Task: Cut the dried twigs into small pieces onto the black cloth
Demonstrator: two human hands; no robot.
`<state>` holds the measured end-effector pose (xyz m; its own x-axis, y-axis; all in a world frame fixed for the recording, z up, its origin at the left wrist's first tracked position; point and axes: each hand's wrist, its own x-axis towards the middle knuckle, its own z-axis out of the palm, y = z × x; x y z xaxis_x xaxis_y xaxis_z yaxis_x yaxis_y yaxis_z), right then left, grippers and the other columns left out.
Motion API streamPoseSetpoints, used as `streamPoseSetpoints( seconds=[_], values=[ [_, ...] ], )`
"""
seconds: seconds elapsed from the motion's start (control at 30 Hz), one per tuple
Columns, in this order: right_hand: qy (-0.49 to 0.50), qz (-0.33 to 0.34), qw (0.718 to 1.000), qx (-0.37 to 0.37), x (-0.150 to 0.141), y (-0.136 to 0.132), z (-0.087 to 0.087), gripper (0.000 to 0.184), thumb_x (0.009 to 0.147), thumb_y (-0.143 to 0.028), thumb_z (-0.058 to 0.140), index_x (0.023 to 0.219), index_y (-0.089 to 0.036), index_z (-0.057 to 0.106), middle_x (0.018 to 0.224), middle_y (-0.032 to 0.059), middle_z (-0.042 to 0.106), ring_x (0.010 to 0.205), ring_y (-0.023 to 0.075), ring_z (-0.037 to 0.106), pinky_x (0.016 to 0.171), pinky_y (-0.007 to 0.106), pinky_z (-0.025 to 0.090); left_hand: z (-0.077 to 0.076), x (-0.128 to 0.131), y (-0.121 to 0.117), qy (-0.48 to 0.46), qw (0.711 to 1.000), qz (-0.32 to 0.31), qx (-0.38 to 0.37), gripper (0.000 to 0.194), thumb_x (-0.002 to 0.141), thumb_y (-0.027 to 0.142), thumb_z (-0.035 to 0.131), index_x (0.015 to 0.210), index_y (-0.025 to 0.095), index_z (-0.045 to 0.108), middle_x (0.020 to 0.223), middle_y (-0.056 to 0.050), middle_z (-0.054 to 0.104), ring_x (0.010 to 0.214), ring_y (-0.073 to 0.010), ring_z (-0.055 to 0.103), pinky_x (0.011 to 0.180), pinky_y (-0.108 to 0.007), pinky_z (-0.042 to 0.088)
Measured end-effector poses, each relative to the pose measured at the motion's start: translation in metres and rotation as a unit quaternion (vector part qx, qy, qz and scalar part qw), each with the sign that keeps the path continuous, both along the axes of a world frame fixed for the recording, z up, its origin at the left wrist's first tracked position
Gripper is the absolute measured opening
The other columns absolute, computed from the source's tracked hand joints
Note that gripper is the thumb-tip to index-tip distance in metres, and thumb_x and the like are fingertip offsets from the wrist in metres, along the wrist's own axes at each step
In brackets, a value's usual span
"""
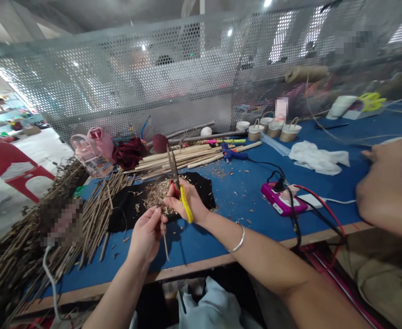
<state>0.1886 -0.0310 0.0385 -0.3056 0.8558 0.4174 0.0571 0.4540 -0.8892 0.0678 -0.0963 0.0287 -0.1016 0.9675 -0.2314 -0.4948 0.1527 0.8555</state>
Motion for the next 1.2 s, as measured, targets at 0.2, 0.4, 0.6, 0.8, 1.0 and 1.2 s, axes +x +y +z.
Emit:
streamPoseSetpoints(
  seconds=[0.2, 0.4, 0.6, 0.8, 1.0, 1.2],
  values=[
    [0.090, 0.059, 0.992, -0.061, -0.004, 0.004, -0.010, 0.026, 0.066, -0.035, 0.067, 0.075, -0.020, 0.047, 0.070, 0.0004, 0.054, 0.059, 0.0135, 0.055, 0.058, 0.028, 0.048, -0.002, -0.001, 0.001, -0.016, 0.999, 0.043, -0.008, 0.034, 0.063, 0.035, 0.071, 0.086, 0.016, 0.054, 0.064, 0.002, 0.058, 0.046, -0.0040, 0.051, 0.042, -0.013, 0.041],
    [0.023, 0.004, 1.000, 0.002, -0.003, -0.001, -0.009, 0.022, 0.066, -0.027, 0.066, 0.072, -0.020, 0.047, 0.070, -0.0001, 0.053, 0.059, 0.0127, 0.055, 0.058, 0.027, 0.048, -0.005, 0.004, 0.000, -0.022, 0.994, 0.109, 0.010, 0.033, 0.064, 0.032, 0.071, 0.090, 0.016, 0.056, 0.062, 0.005, 0.052, 0.048, -0.0029, 0.048, 0.045, -0.013, 0.044],
    [0.096, 0.031, 0.989, -0.107, -0.005, 0.008, -0.010, 0.025, 0.065, -0.028, 0.066, 0.070, -0.020, 0.043, 0.061, -0.0047, 0.047, 0.048, 0.0093, 0.050, 0.048, 0.023, 0.044, -0.008, -0.003, 0.002, 0.046, 0.999, -0.010, 0.012, 0.040, 0.064, 0.035, 0.070, 0.094, 0.015, 0.055, 0.060, 0.004, 0.051, 0.045, -0.0042, 0.043, 0.036, -0.013, 0.034],
    [0.104, 0.057, 0.956, -0.268, -0.012, 0.012, -0.014, 0.029, 0.061, -0.032, 0.066, 0.071, -0.020, 0.041, 0.053, -0.0061, 0.051, 0.041, 0.0077, 0.044, 0.038, 0.019, 0.033, -0.010, -0.007, 0.000, 0.072, 0.996, -0.044, 0.009, 0.032, 0.065, 0.038, 0.069, 0.078, 0.012, 0.057, 0.060, 0.003, 0.052, 0.046, -0.0036, 0.044, 0.041, -0.014, 0.037],
    [0.143, 0.043, 0.953, -0.263, -0.013, 0.015, -0.015, 0.032, 0.060, -0.034, 0.067, 0.068, -0.019, 0.040, 0.056, -0.0035, 0.056, 0.040, 0.0066, 0.043, 0.038, 0.020, 0.033, -0.010, -0.002, -0.001, 0.104, 0.994, -0.025, 0.006, 0.038, 0.066, 0.044, 0.066, 0.088, 0.014, 0.057, 0.062, 0.003, 0.052, 0.048, -0.0049, 0.045, 0.042, -0.016, 0.041],
    [0.092, 0.021, 0.965, -0.243, -0.006, 0.019, -0.011, 0.042, 0.062, -0.052, 0.065, 0.070, -0.020, 0.040, 0.058, -0.0036, 0.054, 0.040, 0.0073, 0.044, 0.037, 0.020, 0.034, -0.004, -0.008, -0.001, 0.147, 0.987, -0.057, -0.018, 0.034, 0.066, 0.044, 0.066, 0.077, 0.013, 0.056, 0.060, 0.001, 0.055, 0.051, -0.0074, 0.053, 0.047, -0.017, 0.044]
  ],
)
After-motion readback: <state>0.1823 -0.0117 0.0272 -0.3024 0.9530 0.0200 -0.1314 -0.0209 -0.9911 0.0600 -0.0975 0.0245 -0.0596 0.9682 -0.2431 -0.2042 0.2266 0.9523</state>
